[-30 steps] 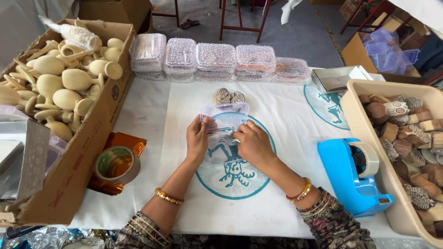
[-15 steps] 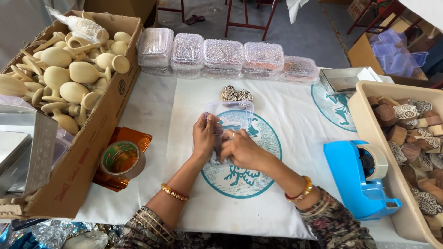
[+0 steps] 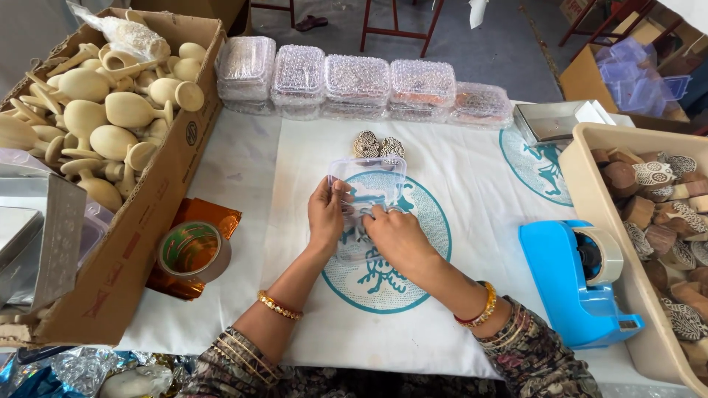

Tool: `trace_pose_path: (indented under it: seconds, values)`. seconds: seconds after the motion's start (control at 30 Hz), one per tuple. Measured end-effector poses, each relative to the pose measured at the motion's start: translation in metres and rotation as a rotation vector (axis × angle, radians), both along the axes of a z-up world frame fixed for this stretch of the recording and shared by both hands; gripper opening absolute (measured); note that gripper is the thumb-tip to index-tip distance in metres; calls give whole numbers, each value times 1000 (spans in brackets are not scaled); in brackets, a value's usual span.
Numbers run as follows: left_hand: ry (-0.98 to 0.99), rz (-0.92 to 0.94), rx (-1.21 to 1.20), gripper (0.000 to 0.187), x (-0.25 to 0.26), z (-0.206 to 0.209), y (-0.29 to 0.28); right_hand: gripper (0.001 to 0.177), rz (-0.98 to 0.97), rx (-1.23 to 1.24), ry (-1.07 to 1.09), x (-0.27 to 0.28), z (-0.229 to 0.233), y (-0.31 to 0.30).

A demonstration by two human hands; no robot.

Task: The person wipes wooden stamps with a cloth, places them into a plastic container, and wraps a small object in orange foil.

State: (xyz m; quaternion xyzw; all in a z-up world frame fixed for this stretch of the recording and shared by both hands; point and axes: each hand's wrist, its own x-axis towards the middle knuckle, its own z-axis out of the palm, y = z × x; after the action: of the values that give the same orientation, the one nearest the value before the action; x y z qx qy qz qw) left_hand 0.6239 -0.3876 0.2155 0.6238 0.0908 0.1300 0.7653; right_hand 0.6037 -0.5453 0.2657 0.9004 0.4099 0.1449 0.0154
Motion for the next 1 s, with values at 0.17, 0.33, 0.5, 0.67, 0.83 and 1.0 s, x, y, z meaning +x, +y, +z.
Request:
trace_pose_path:
  seconds: [0.17, 0.33, 0.5, 0.67, 0.83, 1.0]
  values:
    - [-31, 16, -69, 30, 3, -7, 0, 22, -78, -134, 244, -9, 32, -7]
    - [-66, 32, -69, 30, 10, -16, 4, 29, -37, 210, 437, -5, 18, -1]
    - [-20, -3, -62, 30, 8, -9, 6, 25, -82, 191, 238, 8, -12, 8]
    - [-30, -2, -21, 32, 7, -11, 6, 31, 117, 232, 313, 8, -5, 10]
    - [3, -62, -8, 30, 6, -9, 4, 40, 307, 100, 581, 18, 8, -8]
    - [-38, -92, -36, 25, 8, -6, 6, 33, 132, 278, 401, 19, 38, -29]
